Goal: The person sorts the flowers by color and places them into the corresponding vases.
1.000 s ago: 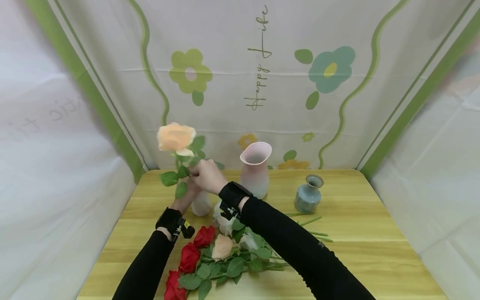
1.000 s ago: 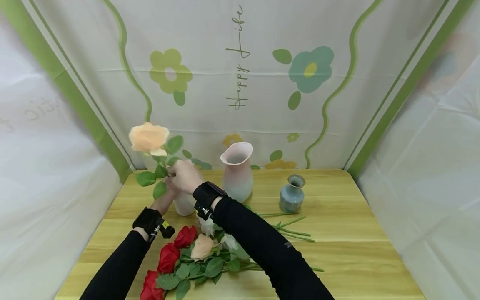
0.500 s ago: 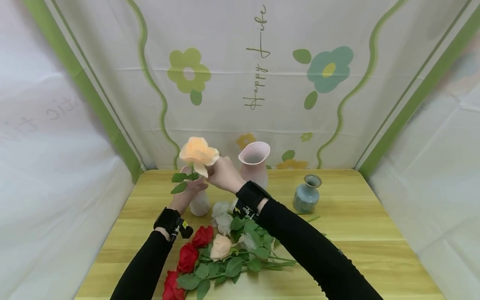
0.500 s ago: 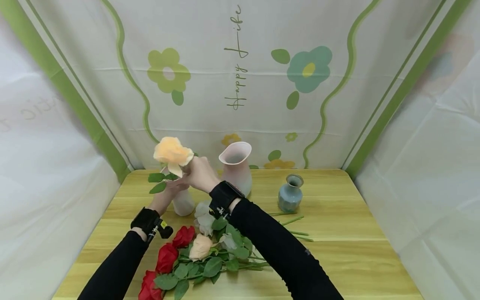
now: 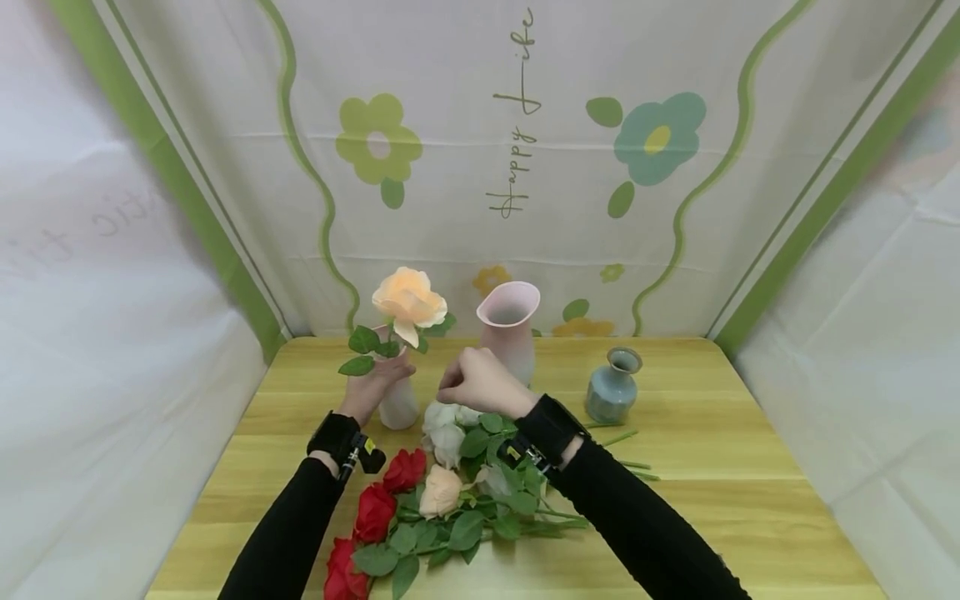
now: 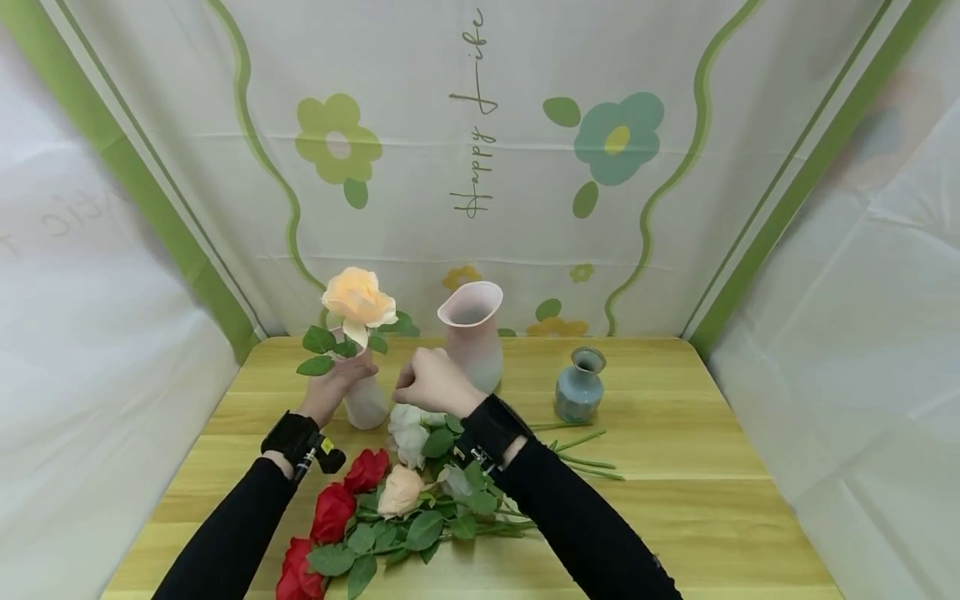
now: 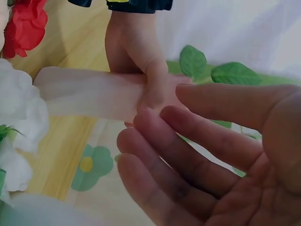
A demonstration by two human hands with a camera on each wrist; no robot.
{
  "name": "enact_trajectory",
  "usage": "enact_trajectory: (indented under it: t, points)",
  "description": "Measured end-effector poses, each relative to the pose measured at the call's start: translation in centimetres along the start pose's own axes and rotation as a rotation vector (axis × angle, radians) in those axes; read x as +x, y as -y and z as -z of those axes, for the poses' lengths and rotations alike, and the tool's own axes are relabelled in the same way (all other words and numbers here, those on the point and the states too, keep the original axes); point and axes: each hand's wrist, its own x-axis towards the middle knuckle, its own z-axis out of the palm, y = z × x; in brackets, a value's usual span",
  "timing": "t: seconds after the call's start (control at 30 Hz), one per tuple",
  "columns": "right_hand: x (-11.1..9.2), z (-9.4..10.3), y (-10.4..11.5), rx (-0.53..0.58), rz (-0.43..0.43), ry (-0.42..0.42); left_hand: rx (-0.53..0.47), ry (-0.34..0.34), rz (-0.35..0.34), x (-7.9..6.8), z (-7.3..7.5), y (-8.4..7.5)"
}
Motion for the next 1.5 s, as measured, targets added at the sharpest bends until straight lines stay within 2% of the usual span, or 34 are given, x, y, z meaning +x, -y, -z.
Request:
enact_trajectory:
  t: [0.27,0.43,0.67,0.9,1.07,1.3,1.5]
  points:
    - [-2.6,1.0,-0.8,0.061,0.058,-0.042,-0.015,-0.014,-0.037,0.3,-0.2,-0.3]
    - [-4.0,1.3,-0.7,0.1,0.049,-0.059,-0.035,-0.023,-0.004,0.2,-0.2,-0.3]
    - [-6.8,0.8,-0.8,0.149,-0.073,-0.136,-0.044,-0.038,0.006,0.0,-0.5,-0.2]
    - [-10.6,-1.6,-1.4,0.11,-0.146,-0.238,0.008,-0.038,0.014,-0.2,-0.6,-0.3]
    - [-12.6,-2.9,-2.4,0.063,-0.186,-0.246,0.025,-0.044,0.005,-0.4,-0.2,-0.3]
    - [-14.7,-3.9,-4.3,0.015,-0.22,-0.264,-0.018,-0.026,-0.023,-0.5,-0.3,-0.3]
    - [-16.3,-5.0,-6.2,-0.154,-0.203,-0.233,-0.038,-0.024,-0.025,-0.4,-0.3,-0.3]
